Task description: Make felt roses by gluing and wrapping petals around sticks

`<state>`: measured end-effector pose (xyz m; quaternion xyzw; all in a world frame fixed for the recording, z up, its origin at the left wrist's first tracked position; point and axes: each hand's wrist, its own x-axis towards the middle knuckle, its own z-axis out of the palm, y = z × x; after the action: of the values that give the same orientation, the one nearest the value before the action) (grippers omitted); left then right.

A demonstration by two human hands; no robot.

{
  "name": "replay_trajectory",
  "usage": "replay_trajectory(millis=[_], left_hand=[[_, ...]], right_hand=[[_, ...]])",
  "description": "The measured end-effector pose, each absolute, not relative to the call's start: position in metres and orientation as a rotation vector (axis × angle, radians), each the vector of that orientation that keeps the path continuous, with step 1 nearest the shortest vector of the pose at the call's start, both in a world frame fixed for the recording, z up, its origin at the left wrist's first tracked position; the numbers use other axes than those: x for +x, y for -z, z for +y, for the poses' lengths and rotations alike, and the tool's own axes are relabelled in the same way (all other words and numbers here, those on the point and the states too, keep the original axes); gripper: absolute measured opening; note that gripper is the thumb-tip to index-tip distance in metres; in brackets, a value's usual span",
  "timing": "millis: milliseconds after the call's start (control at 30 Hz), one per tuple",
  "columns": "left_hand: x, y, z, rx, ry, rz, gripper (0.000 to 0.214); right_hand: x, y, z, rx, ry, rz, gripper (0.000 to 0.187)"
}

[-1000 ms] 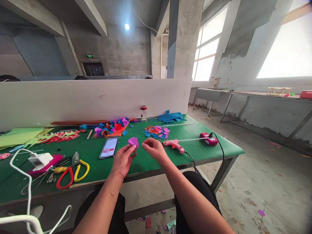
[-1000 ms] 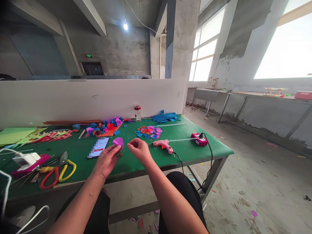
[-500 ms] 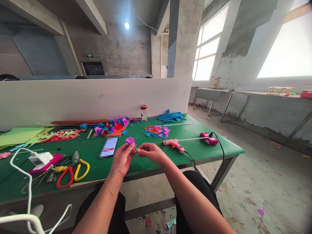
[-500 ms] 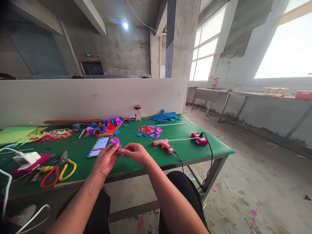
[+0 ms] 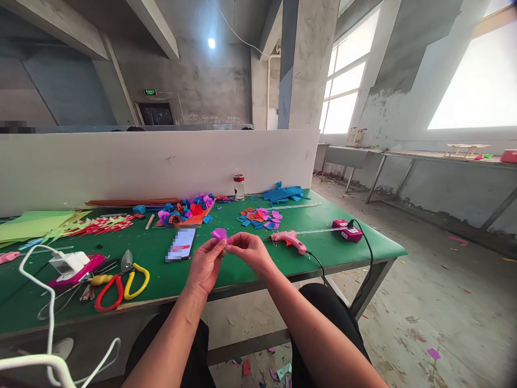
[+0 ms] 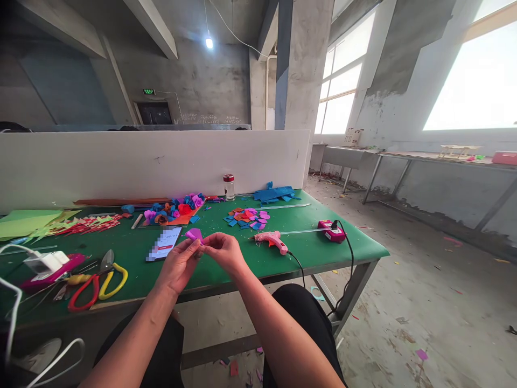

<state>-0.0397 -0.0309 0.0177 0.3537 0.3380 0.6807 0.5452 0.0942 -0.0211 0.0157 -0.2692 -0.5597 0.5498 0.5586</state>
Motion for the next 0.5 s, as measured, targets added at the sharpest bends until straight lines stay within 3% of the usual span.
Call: replay_trajectory(millis=[333,500], left_hand=[[-0.0325,-0.0179,-0.0338,0.886,-1.758,0.816,0.033],[-0.0311,-0.0199,-0.0366,0.966,-1.710,0.785,0.032]], right_hand=[[0.0878,-0.0112,-0.0269,-0.757,-0.903,-1.493,0.014],[0.0864,-0.0133,-0.0261,-0.710,-1.002,-1.407,0.019]])
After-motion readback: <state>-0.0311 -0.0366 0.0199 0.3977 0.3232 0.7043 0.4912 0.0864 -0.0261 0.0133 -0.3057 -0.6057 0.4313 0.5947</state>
